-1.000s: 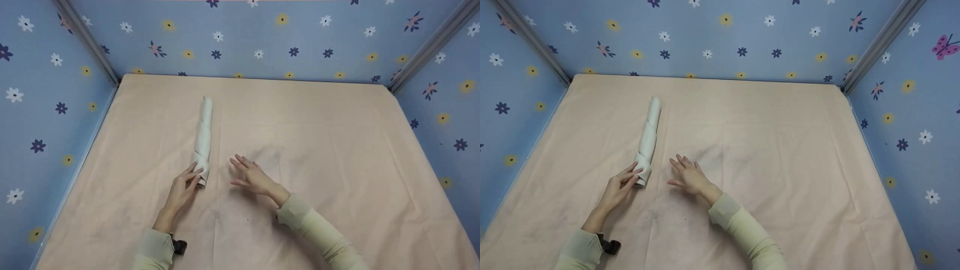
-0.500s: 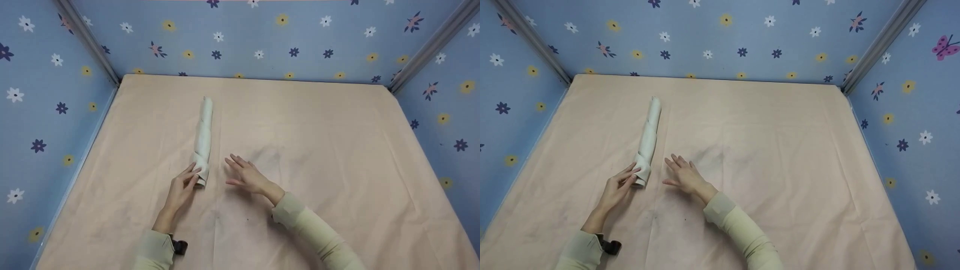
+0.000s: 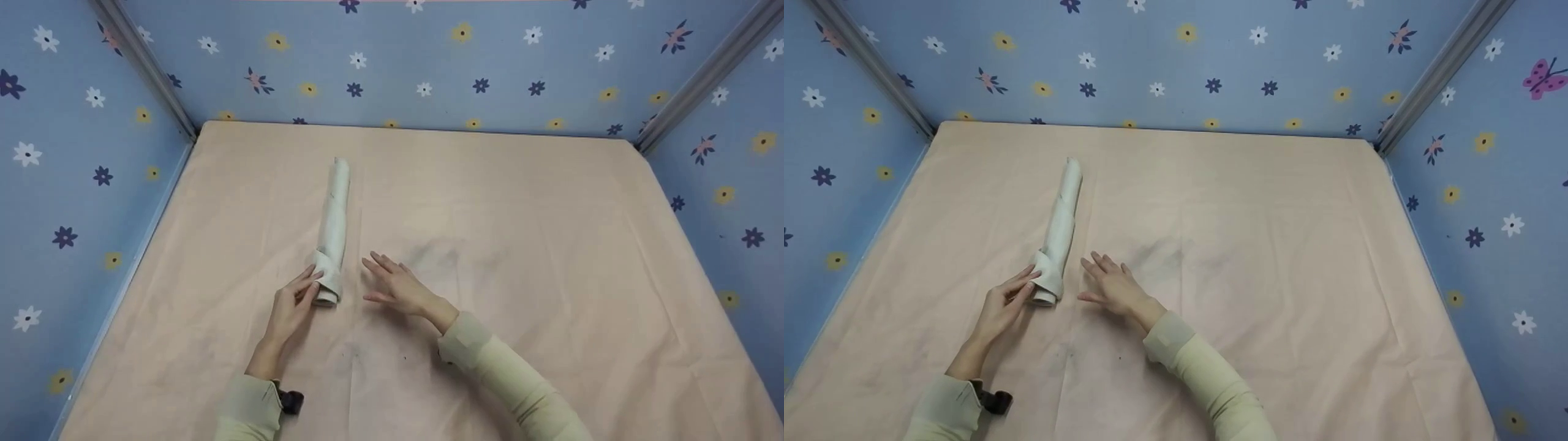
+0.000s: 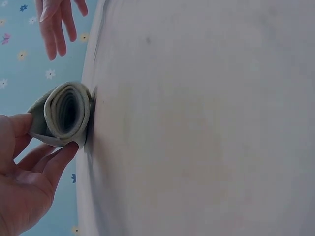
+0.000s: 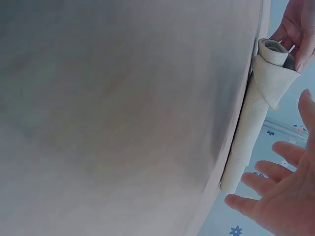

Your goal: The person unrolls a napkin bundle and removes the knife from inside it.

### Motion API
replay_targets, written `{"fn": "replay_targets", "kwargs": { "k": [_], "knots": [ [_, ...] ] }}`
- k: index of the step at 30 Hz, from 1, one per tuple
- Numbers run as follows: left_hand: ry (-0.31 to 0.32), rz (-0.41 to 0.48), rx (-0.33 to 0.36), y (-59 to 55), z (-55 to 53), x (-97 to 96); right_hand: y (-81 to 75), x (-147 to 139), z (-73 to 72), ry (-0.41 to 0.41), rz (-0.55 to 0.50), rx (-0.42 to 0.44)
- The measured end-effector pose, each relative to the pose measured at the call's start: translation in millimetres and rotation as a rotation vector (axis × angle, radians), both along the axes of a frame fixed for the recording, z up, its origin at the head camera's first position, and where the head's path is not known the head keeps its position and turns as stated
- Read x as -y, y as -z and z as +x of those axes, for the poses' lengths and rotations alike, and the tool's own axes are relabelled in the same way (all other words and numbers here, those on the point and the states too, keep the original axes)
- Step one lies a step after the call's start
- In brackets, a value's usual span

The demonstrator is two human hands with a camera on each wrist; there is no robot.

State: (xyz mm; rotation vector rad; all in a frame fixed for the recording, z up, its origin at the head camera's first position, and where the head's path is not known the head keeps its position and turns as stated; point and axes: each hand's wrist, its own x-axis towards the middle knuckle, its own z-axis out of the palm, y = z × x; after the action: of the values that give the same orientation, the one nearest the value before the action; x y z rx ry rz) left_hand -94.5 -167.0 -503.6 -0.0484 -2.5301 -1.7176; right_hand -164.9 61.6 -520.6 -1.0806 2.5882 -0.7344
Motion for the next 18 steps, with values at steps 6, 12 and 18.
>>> {"fn": "replay_targets", "kwargs": {
  "k": [6, 12, 18],
  "knots": [
    [-0.008, -0.011, -0.003, 18.0, -7.9, 11.2, 1.3, 4.3, -2.1, 0.0, 0.01, 0.002],
    [-0.003, -0.072, 0.01, 33.9, -10.4, 20.5, 1.2, 11.5, -2.5, -0.007, 0.011, -0.005],
    [0.012, -0.124, 0.005, 32.1, -8.6, 24.1, 1.2, 17.1, -3.6, -0.013, 0.002, -0.005]
  ]
}}
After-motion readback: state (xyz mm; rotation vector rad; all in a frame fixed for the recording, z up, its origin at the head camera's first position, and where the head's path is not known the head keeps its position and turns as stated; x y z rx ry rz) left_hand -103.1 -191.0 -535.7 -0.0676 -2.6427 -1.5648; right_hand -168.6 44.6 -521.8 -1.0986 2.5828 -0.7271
